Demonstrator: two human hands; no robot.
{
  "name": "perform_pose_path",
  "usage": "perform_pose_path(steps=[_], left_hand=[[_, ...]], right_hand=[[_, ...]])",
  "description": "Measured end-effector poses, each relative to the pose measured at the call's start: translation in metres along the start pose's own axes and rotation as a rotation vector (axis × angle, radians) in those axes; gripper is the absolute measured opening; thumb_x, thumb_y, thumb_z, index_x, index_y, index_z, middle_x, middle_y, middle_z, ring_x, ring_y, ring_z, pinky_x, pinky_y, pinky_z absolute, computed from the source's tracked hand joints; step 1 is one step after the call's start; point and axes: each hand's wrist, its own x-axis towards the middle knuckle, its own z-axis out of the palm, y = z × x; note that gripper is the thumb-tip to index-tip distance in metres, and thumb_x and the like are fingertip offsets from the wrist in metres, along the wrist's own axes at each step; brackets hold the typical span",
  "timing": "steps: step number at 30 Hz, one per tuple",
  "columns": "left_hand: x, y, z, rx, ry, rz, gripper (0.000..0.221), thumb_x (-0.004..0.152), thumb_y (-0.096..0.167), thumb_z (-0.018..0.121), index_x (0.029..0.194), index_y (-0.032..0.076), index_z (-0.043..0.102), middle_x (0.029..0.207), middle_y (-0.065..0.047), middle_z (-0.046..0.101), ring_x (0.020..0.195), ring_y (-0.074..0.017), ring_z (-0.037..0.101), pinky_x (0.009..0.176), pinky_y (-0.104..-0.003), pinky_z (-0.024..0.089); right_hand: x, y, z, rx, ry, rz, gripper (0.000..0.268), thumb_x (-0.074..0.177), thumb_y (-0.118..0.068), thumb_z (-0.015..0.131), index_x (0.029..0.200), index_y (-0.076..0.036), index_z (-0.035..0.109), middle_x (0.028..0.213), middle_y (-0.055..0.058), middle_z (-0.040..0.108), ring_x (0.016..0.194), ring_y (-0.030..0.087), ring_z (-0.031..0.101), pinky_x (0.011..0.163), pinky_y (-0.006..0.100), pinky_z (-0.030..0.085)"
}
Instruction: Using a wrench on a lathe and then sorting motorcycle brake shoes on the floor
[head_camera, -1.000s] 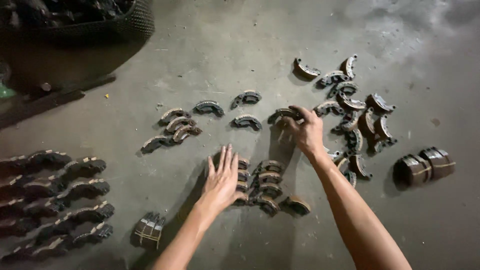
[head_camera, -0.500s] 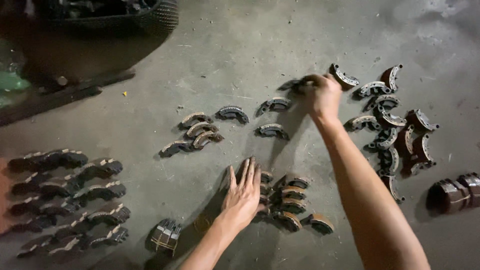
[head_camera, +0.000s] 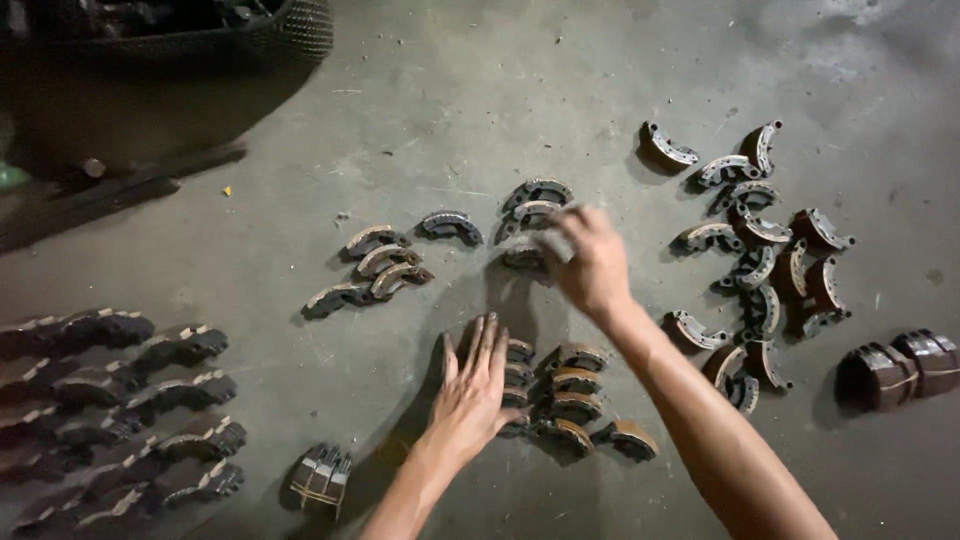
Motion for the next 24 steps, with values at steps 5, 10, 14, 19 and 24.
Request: perform_pose_path(steps=[5,10,14,19,24], left_hand=[[-0.025,-0.017,-0.003,-0.219,0.091,-0.181,0.108,0.08,0.024,0.085,0.16,0.001,0.016,0.17,-0.02,0.004,0.155,-0.0427,0.013,0.119,-0.07,0.001],[-0.048,-0.096,0.005,0.283,0.061,-0.407,0.145,0.051,0.048,0.1,0.151,-0.02,0.019,0.152,-0.055,0.009,0.141,-0.068,0.017,0.111,-0.079,0.012],[-0.046,-0.089,0.001,0.189,0.033,-0.368,0.138,0.053,0.043,0.102,0.146,-0.024,0.024,0.146,-0.063,0.004,0.137,-0.0766,0.008,0.11,-0.081,0.009],[-0.044,-0.095,0.008,0.344,0.013,-0.385,0.15,0.049,0.063,0.1,0.146,-0.022,0.025,0.147,-0.062,0.009,0.138,-0.0741,0.017,0.112,-0.076,0.019],[-0.044,-0.086,0.0,0.253,0.098,-0.396,0.132,0.05,0.043,0.098,0.143,-0.021,0.03,0.148,-0.06,0.013,0.14,-0.0708,0.02,0.117,-0.068,0.019]], right_hand=[[-0.025,-0.009,-0.001,-0.175,-0.502,0.065,0.062,0.084,-0.002,0.066,0.145,-0.006,0.054,0.107,0.017,0.053,0.089,0.03,0.052,0.073,0.042,0.054],[0.003,-0.04,-0.028,0.149,-0.344,0.011,0.032,0.094,-0.014,0.068,0.122,0.002,0.062,0.109,0.019,0.066,0.077,0.032,0.069,0.064,0.042,0.061],[0.064,-0.066,-0.008,0.146,-0.216,-0.021,0.02,0.092,-0.009,0.073,0.109,-0.002,0.067,0.103,0.015,0.066,0.075,0.032,0.066,0.065,0.044,0.055],[0.113,-0.071,0.07,0.002,-0.374,0.028,0.037,0.089,0.0,0.053,0.12,-0.004,0.073,0.127,0.023,0.066,0.094,0.041,0.065,0.08,0.049,0.058],[0.115,-0.073,0.079,-0.12,-0.66,-0.058,0.065,0.08,-0.011,0.072,0.144,-0.016,0.059,0.124,0.024,0.057,0.102,0.04,0.059,0.079,0.051,0.057]])
